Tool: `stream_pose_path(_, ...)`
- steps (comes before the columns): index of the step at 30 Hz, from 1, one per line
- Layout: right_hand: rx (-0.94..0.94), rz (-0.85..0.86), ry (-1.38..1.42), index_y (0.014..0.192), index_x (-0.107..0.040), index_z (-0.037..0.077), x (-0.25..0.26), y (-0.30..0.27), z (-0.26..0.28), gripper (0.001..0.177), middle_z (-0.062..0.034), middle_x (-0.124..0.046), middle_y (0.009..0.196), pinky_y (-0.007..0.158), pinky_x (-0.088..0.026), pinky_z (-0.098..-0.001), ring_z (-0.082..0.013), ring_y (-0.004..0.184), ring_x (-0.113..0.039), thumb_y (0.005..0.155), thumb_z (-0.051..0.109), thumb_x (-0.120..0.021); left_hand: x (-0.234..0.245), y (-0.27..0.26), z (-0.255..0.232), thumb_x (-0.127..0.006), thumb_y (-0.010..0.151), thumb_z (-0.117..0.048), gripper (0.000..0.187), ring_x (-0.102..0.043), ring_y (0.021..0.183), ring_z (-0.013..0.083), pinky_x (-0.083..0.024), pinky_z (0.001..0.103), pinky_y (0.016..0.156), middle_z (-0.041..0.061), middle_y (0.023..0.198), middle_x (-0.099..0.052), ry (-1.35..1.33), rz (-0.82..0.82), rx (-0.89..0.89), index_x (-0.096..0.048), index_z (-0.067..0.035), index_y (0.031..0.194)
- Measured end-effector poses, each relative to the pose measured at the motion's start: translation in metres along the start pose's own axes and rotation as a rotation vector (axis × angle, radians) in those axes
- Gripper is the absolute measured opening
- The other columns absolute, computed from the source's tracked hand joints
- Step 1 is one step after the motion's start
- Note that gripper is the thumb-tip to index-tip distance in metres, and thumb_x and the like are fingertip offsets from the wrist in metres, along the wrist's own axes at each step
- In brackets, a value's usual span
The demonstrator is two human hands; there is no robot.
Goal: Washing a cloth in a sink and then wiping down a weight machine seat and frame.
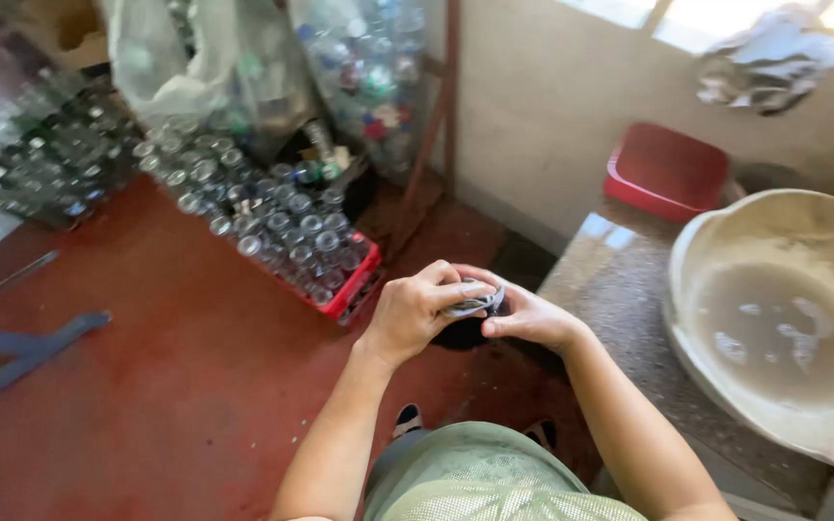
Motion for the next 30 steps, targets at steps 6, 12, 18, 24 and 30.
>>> stream_pose_path(6, -0.045, -0.249, -0.107, 0.146, -0.057, 0.0, -0.052, 0.054, -0.035, 0.065, -0.0183, -0.058, 0.147, 0.111, -0.042, -0.0471, -0.0234, 0.136, -0.047, 0.095, 0.039, -0.068, 0.092, -0.057, 0.048, -0.066, 0.092, -0.054, 0.034, -0.065, 0.082, 0.0147, -0.057, 0.032, 0.073, -0.009, 0.1, -0.059, 0.196, -0.25, -0.014, -0.073, -0.036, 0.12)
stream_pose_path(12, -0.492, -0.44, -0.104, 0.15, -0.056, 0.018, -0.149, 0.085, 0.023, 0.078, -0.0167, -0.051, 0.155, 0.123, -0.026, -0.0493, -0.0314, 0.147, -0.04, 0.085, 0.06, -0.069, 0.126, -0.116, 0.105, -0.042, 0.106, -0.053, 0.045, -0.063, 0.091, 0.0196, -0.058, 0.035, 0.077, -0.003, 0.101, -0.051, 0.448, -0.291, 0.251, -0.059, -0.034, 0.143)
stream_pose_path(18, -0.433, -0.306, -0.037, 0.097, -0.065, 0.011, -0.157, 0.132, -0.056, 0.038, -0.0099, -0.067, 0.084, 0.07, -0.047, -0.0319, -0.0188, 0.082, -0.061, 0.095, 0.048, -0.072, 0.12, -0.206, 0.177, -0.041, 0.108, -0.048, 0.039, -0.068, 0.089, 0.0474, -0.057, 0.057, 0.084, 0.013, 0.099, -0.059, 0.057, -0.32, 0.856, -0.057, -0.044, 0.143)
stream_pose_path(24, -0.487, -0.138, 0.278, 0.121, -0.067, -0.005, -0.205, 0.156, -0.083, 0.047, -0.0186, -0.074, 0.098, 0.079, -0.062, -0.0466, -0.0292, 0.091, -0.076, 0.088, 0.026, -0.079, 0.151, -0.246, 0.174, -0.05, 0.109, -0.034, 0.031, -0.071, 0.095, 0.0379, -0.057, 0.045, 0.085, 0.015, 0.1, -0.074, -0.116, -0.787, 0.804, -0.074, -0.024, 0.125)
stream_pose_path(30, -0.277, 0.124, 0.239, 0.09, -0.072, 0.005, -0.228, 0.183, -0.023, 0.017, -0.0067, -0.073, 0.08, 0.077, -0.059, -0.0357, -0.0166, 0.081, -0.073, 0.093, 0.021, -0.076, 0.151, -0.287, 0.192, -0.034, 0.112, -0.039, 0.045, -0.057, 0.093, 0.0169, -0.056, 0.028, 0.08, 0.004, 0.102, -0.056, -0.719, -1.271, 0.926, -0.068, -0.023, 0.136)
Point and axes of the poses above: each hand's wrist, its own y-axis towards the middle knuckle, its own x-axis out of the back of the hand, z = x × y, the point moved 10 cm from there along y, towards the middle knuckle
